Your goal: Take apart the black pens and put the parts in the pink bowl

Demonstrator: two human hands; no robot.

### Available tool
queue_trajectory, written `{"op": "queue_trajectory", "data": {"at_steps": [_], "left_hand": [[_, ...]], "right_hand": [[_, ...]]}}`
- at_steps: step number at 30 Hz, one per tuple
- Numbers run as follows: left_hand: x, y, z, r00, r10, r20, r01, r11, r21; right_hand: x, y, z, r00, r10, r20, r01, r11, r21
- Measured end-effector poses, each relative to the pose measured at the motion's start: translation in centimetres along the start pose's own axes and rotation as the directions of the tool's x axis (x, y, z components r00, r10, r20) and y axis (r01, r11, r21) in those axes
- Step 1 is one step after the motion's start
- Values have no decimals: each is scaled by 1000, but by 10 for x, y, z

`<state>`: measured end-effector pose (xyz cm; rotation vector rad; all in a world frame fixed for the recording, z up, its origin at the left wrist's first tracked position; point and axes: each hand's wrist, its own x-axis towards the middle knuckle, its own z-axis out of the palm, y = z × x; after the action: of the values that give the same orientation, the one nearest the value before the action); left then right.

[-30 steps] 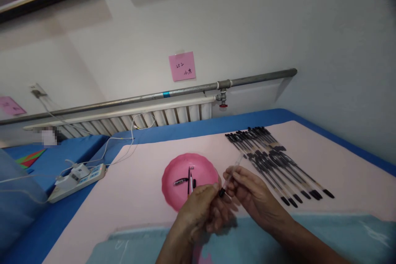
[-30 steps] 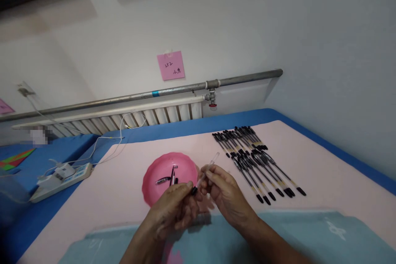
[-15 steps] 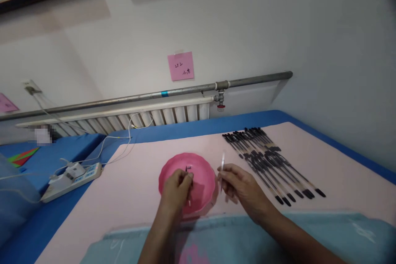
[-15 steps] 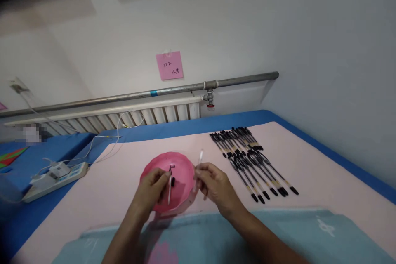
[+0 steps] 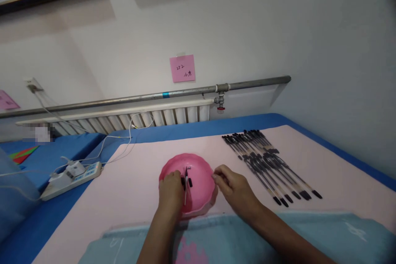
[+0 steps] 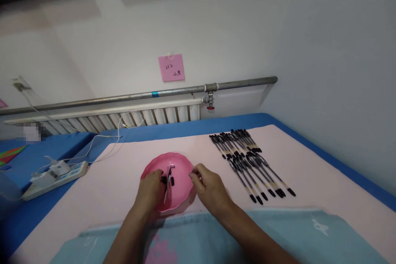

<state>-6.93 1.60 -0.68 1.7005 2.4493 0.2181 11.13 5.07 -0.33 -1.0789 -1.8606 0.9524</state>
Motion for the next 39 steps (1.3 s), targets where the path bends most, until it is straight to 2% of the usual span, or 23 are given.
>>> {"op": "queue_trajectory", "data": {"at_steps": [4,8,10,13,15,18,20,24,29,31,33,34,35,36,38,39], "left_hand": [[4,-4,6,1000,-20,19,19,1000,12],[4,-2,7,999,-31,9,31,999,26],[3,1,6,1000,0,-9,0,1000,19],[4,5,6,995,92,-24,-93,996,-5],[5,7,9,990,142,2,-142,990,-4],[4,10,10,985,165,52,-166,986,16],[0,10,10,983,169,70,-170,985,20],[-8,10,8,977,188,104,-190,982,7],[-10,8,8,974,207,94,-205,978,-30],[-10,9,5,982,182,45,-178,981,-80],[-11,10,1,990,126,-59,-136,961,-241],[-12,12,0,991,89,-96,-118,919,-376],[-14,14,-1,993,57,-101,-102,839,-535],[-16,17,-2,997,46,-67,-79,721,-689],[-20,25,-1,993,97,60,11,439,-898],[-23,30,0,982,145,120,69,313,-947]], "right_hand": [[-3,18,-29,987,85,-134,-87,996,-10],[-7,31,-67,933,197,-301,-211,977,-16],[-10,32,-82,897,256,-361,-290,956,-44],[-15,32,-96,875,227,-427,-316,937,-148],[-17,35,-100,897,171,-407,-304,908,-289],[-17,44,-104,948,153,-278,-291,771,-567],[-16,49,-104,967,162,-199,-255,696,-672],[-16,51,-98,977,179,-112,-201,630,-750],[-18,44,-88,968,238,-81,-206,565,-799],[-18,41,-87,963,257,-85,-221,563,-796],[-18,37,-87,961,261,-93,-231,567,-790],[-18,35,-87,961,259,-97,-236,583,-778],[-18,31,-86,960,263,-93,-244,631,-736],[-19,28,-85,958,278,-69,-254,713,-653],[-23,18,-79,947,316,52,-281,897,-341],[-25,13,-74,934,324,149,-302,941,-149]]}}
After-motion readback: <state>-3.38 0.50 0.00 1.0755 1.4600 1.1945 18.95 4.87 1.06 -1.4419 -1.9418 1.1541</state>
